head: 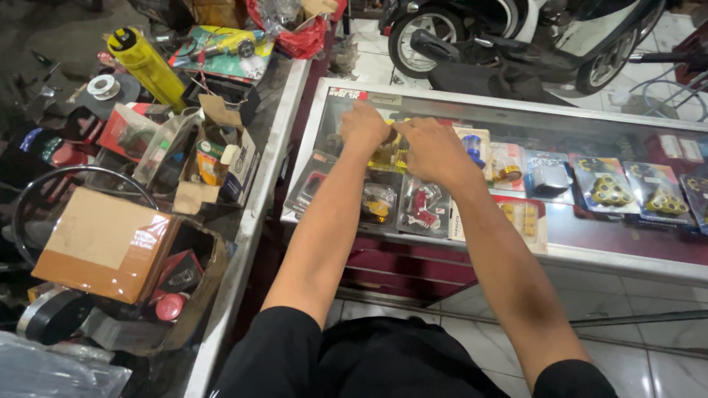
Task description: The person picks up several packaged motorcycle accessories from a counter, holds them up, and then places them on shelves and display racks inside a service bay.
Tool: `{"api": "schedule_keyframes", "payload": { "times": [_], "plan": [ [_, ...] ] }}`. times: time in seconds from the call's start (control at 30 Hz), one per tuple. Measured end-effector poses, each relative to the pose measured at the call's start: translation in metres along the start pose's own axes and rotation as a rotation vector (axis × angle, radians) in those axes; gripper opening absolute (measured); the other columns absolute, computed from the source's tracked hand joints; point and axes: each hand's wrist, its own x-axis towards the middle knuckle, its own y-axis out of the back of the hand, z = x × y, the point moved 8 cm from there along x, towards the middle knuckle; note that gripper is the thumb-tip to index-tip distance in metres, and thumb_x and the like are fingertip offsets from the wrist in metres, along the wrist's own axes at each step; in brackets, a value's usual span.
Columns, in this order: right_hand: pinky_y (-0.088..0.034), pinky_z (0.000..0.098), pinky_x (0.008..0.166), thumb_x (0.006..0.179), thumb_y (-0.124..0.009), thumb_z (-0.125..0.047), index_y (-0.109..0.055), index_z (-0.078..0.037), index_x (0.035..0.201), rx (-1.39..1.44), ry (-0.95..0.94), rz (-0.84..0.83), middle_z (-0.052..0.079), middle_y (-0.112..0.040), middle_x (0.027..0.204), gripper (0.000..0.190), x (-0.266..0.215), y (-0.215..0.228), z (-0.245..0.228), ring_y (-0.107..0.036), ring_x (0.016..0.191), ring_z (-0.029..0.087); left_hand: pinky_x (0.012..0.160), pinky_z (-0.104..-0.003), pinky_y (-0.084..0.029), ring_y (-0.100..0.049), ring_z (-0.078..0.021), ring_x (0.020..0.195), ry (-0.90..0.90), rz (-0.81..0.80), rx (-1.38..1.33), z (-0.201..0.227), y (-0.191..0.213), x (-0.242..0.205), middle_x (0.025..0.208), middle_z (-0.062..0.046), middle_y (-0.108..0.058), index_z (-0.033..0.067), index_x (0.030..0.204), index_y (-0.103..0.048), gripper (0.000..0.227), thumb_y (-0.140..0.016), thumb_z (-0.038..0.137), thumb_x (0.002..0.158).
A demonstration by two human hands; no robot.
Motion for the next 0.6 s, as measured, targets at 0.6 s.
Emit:
{"api": "schedule_keyframes", "payload": {
  "times": [0.6],
  "plan": [
    [-0.047, 0.0476, 0.100, 0.086, -0.072, -0.018, -0.050, -0.003, 0.146, 0.072, 0.023, 0.037, 0.021, -0.060, 0.134, 0.066, -0.011, 0.010, -0.005, -0.059, 0.120, 0.039, 0.109, -0.045, -0.047, -0.053, -0.0414, 0.131, -0.092, 0.030, 0.036, 0.016, 0.033, -0.005, 0.139, -0.031, -0.047, -0.0098, 0.140, -0.030, 0.111, -0.087, 0.052, 0.067]
  ]
}}
